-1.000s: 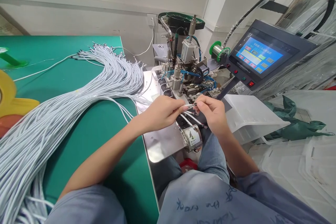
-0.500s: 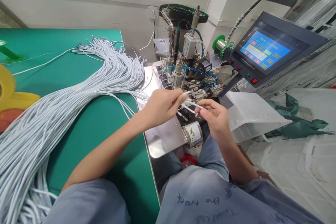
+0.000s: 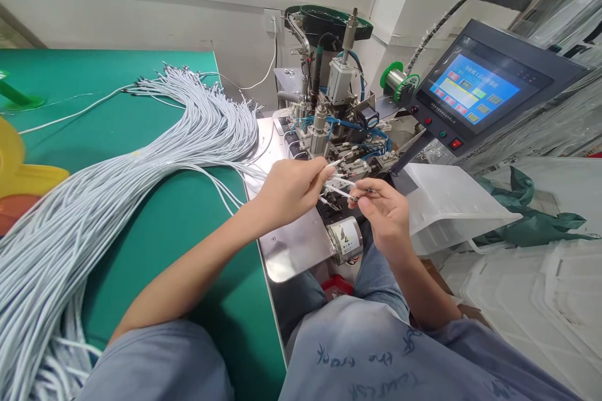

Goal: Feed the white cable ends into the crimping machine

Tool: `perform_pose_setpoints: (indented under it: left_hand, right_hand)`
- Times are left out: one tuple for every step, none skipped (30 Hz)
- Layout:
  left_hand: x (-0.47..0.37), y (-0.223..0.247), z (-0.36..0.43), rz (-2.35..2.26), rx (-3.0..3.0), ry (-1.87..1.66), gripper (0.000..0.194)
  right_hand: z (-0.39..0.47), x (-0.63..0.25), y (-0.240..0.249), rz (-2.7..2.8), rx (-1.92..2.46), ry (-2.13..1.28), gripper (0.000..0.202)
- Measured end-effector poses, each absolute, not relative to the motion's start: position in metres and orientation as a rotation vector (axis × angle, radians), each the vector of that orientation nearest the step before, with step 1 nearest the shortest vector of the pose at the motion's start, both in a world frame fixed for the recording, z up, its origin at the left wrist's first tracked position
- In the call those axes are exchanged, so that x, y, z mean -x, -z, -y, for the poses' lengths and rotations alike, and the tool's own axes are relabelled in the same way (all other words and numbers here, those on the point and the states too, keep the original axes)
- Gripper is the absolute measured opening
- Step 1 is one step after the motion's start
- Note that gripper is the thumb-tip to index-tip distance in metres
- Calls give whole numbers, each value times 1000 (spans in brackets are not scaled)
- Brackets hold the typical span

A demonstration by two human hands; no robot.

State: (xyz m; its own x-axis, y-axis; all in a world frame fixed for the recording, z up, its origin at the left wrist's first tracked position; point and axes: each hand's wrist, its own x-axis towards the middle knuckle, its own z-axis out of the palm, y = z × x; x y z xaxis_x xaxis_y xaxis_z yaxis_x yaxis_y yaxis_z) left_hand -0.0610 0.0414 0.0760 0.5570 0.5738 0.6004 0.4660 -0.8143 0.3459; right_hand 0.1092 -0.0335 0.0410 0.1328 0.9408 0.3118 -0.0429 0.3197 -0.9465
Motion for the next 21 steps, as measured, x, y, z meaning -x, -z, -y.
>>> perform_pose_setpoints:
  left_hand:
    - [61, -76, -41, -893, -2638, -1110, 33]
    - [61, -76, -41, -904, -2633, -1119, 34]
    - [61, -76, -41, -916, -2628, -1124, 34]
    - [61, -76, -41, -934, -2620, -1124, 34]
    - [61, -76, -41, -956, -2611, -1120, 35]
    - [60, -76, -41, -981, -2602, -1114, 36]
    - [60, -76, -40, -1005, -2593, -1106, 36]
    - [60, -76, -40, -1028, -2585, -1100, 37]
    - [60, -76, -39, -1045, -2579, -1097, 38]
    - [59, -76, -39, -1054, -2574, -1095, 38]
    - [59, -75, -38, -1058, -2572, -1097, 38]
    - [59, -75, -38, -1062, -2570, -1095, 38]
    - [59, -75, -39, -1064, -2569, -1091, 38]
    - [59, -75, -39, -1067, -2568, -1083, 38]
    - [59, -75, -40, -1071, -2569, -1072, 38]
    - [59, -76, -41, -1077, -2570, -1061, 38]
    - [58, -76, -42, -1080, -2572, -1051, 38]
    - [57, -76, -42, -1082, -2574, -1044, 38]
    - [57, -76, -42, -1082, -2575, -1044, 38]
    - [56, -75, -40, -1079, -2576, -1049, 39]
    - [56, -74, -37, -1069, -2575, -1065, 39]
  right_hand:
    - [34, -109, -40, 1192, 976, -922, 22]
    - [34, -107, -39, 1174, 973, -930, 25]
    - [34, -106, -37, 1157, 975, -937, 30]
    - [35, -103, -36, 1146, 982, -946, 35]
    - [35, -101, -35, 1141, 989, -958, 41]
    - [35, -98, -35, 1144, 995, -972, 47]
    - [35, -94, -34, 1148, 999, -983, 51]
    - [34, -91, -34, 1148, 1004, -988, 53]
    - [34, -88, -35, 1143, 1011, -984, 54]
    - [33, -86, -35, 1133, 1019, -975, 54]
    - [33, -84, -35, 1122, 1029, -963, 53]
    - [32, -83, -36, 1109, 1038, -953, 53]
    - [32, -82, -35, 1096, 1047, -944, 53]
    - [31, -82, -35, 1083, 1054, -936, 53]
    - [30, -82, -34, 1072, 1057, -929, 53]
    - [30, -82, -33, 1062, 1056, -923, 52]
    - [29, -83, -33, 1054, 1051, -921, 52]
    - [29, -83, -32, 1047, 1044, -926, 51]
    - [29, -83, -33, 1041, 1033, -934, 51]
    - [28, -84, -33, 1035, 1021, -947, 51]
    - [28, -85, -34, 1028, 1011, -961, 52]
